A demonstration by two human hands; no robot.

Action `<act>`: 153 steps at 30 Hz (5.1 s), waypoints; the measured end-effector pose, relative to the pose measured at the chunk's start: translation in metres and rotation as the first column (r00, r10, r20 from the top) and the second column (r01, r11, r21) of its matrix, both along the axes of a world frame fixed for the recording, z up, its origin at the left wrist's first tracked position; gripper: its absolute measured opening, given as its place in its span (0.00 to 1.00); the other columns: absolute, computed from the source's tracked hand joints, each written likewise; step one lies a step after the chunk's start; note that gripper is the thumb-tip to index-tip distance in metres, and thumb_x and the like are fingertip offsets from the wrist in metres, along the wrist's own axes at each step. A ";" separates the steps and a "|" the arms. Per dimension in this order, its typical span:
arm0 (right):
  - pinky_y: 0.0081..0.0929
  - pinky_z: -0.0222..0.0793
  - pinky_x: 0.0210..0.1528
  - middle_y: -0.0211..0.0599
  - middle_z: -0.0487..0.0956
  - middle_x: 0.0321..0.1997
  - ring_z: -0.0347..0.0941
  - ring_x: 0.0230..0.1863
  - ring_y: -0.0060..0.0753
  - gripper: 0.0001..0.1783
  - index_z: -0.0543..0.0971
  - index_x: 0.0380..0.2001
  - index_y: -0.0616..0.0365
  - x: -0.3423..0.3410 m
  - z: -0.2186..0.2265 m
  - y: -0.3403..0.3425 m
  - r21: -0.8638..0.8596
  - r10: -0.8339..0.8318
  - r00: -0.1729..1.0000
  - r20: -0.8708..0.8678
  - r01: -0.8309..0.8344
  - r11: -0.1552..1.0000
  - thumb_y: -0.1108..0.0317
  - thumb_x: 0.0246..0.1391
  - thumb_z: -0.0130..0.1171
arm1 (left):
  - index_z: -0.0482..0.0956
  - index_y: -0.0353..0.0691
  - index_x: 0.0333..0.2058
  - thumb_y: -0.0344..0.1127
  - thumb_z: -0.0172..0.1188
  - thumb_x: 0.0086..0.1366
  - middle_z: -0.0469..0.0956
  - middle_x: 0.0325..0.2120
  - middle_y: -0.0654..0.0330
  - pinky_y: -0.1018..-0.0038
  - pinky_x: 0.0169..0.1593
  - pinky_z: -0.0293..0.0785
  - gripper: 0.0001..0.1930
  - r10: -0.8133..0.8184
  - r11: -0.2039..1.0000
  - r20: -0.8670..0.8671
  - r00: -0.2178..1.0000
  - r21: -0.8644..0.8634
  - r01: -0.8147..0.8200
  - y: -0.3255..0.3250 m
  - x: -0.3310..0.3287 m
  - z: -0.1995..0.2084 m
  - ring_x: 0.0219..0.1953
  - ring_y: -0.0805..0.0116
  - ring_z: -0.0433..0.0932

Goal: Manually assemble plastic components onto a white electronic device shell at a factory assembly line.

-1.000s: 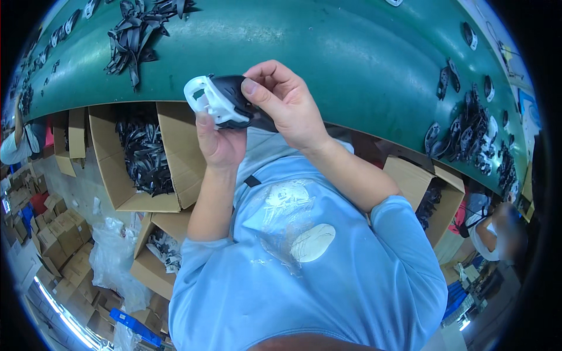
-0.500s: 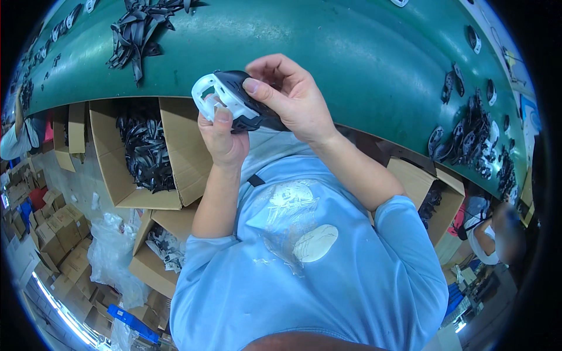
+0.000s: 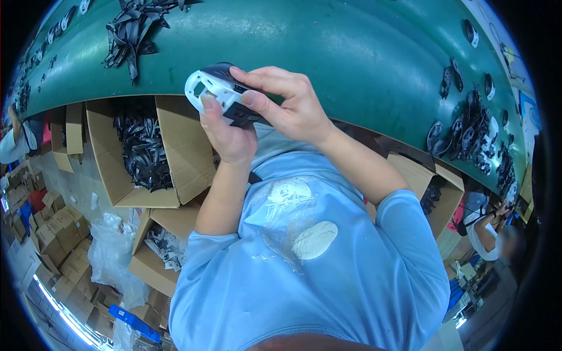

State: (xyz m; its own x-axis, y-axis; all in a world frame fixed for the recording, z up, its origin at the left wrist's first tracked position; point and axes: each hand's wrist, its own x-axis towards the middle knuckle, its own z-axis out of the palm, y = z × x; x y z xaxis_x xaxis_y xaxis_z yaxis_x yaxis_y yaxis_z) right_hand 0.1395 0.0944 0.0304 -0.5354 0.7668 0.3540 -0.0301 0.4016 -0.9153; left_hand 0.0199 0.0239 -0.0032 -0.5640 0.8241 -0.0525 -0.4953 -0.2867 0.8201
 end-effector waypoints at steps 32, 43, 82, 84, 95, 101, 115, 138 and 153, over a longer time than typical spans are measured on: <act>0.42 0.72 0.55 0.45 0.81 0.44 0.76 0.50 0.51 0.35 0.79 0.52 0.60 0.061 -0.007 0.125 0.458 -0.064 0.778 0.624 -0.298 0.838 0.50 0.44 0.72 | 0.76 0.35 0.56 0.45 0.77 0.51 0.80 0.49 0.52 0.62 0.54 0.71 0.36 -0.190 0.893 -0.968 -0.164 -0.240 0.382 0.115 -0.051 0.011 0.49 0.49 0.74; 0.38 0.74 0.46 0.38 0.83 0.40 0.75 0.43 0.47 0.38 0.83 0.47 0.56 0.061 -0.020 0.115 0.440 -0.167 0.839 0.518 -0.094 0.893 0.38 0.39 0.74 | 0.79 0.36 0.51 0.43 0.77 0.51 0.81 0.45 0.53 0.63 0.53 0.69 0.30 -0.235 0.865 -0.944 -0.233 -0.312 0.394 0.130 -0.052 0.021 0.44 0.53 0.77; 0.39 0.73 0.60 0.31 0.78 0.62 0.71 0.62 0.43 0.20 0.82 0.56 0.31 -0.141 -0.001 0.243 0.747 -0.184 0.802 0.568 -0.408 0.525 0.59 0.59 0.64 | 0.65 0.38 0.62 0.54 0.53 0.75 0.78 0.41 0.56 0.73 0.32 0.74 0.28 -0.088 0.996 -0.007 0.996 -0.007 0.088 -0.014 -0.108 0.000 0.29 0.69 0.76; 0.40 0.73 0.59 0.32 0.80 0.56 0.73 0.59 0.44 0.21 0.81 0.57 0.31 -0.147 -0.007 0.253 0.728 -0.135 0.791 0.596 -0.462 0.506 0.58 0.59 0.64 | 0.67 0.36 0.63 0.51 0.48 0.78 0.79 0.40 0.57 0.72 0.33 0.75 0.26 -0.118 0.992 -0.013 0.993 0.037 0.119 -0.017 -0.113 -0.007 0.30 0.68 0.78; 0.45 0.73 0.54 0.47 0.77 0.46 0.74 0.51 0.52 0.22 0.78 0.48 0.46 -0.067 -0.022 0.223 0.515 -0.206 0.793 0.573 -0.153 0.843 0.58 0.49 0.67 | 0.76 0.37 0.48 0.47 0.59 0.73 0.81 0.37 0.61 0.72 0.39 0.78 0.18 -0.100 0.993 -0.056 0.993 -0.075 0.095 0.009 -0.105 0.006 0.36 0.70 0.81; 0.46 0.73 0.50 0.49 0.74 0.42 0.75 0.46 0.54 0.21 0.75 0.52 0.52 -0.034 -0.030 0.168 0.576 -0.240 0.819 0.522 -0.130 0.807 0.61 0.55 0.61 | 0.77 0.37 0.49 0.46 0.59 0.74 0.81 0.37 0.62 0.71 0.39 0.79 0.17 -0.126 0.985 -0.052 0.991 -0.125 0.119 0.015 -0.096 -0.003 0.37 0.71 0.81; 0.36 0.74 0.44 0.42 0.81 0.41 0.77 0.38 0.45 0.24 0.78 0.58 0.58 -0.025 0.026 0.038 0.397 0.075 0.997 -0.033 -0.056 0.916 0.63 0.59 0.65 | 0.72 0.36 0.48 0.47 0.63 0.71 0.81 0.42 0.52 0.70 0.51 0.75 0.20 0.051 0.988 -0.260 0.964 0.154 -0.011 0.019 -0.056 0.009 0.44 0.67 0.79; 0.32 0.76 0.41 0.41 0.85 0.39 0.79 0.33 0.39 0.22 0.82 0.54 0.62 -0.006 0.012 0.021 0.425 -0.054 0.983 0.175 -0.026 0.905 0.66 0.58 0.67 | 0.71 0.37 0.46 0.46 0.67 0.69 0.78 0.37 0.62 0.77 0.45 0.73 0.20 0.165 0.986 -0.361 0.918 0.061 -0.153 0.019 -0.027 -0.004 0.39 0.75 0.75; 0.40 0.67 0.59 0.38 0.78 0.62 0.71 0.54 0.44 0.28 0.85 0.47 0.50 0.117 0.007 0.084 0.497 0.019 0.961 0.276 -0.160 0.853 0.54 0.42 0.78 | 0.73 0.28 0.57 0.38 0.78 0.55 0.79 0.50 0.51 0.72 0.57 0.75 0.35 -0.559 0.805 -0.598 0.575 -0.223 0.550 0.095 0.004 0.017 0.52 0.65 0.78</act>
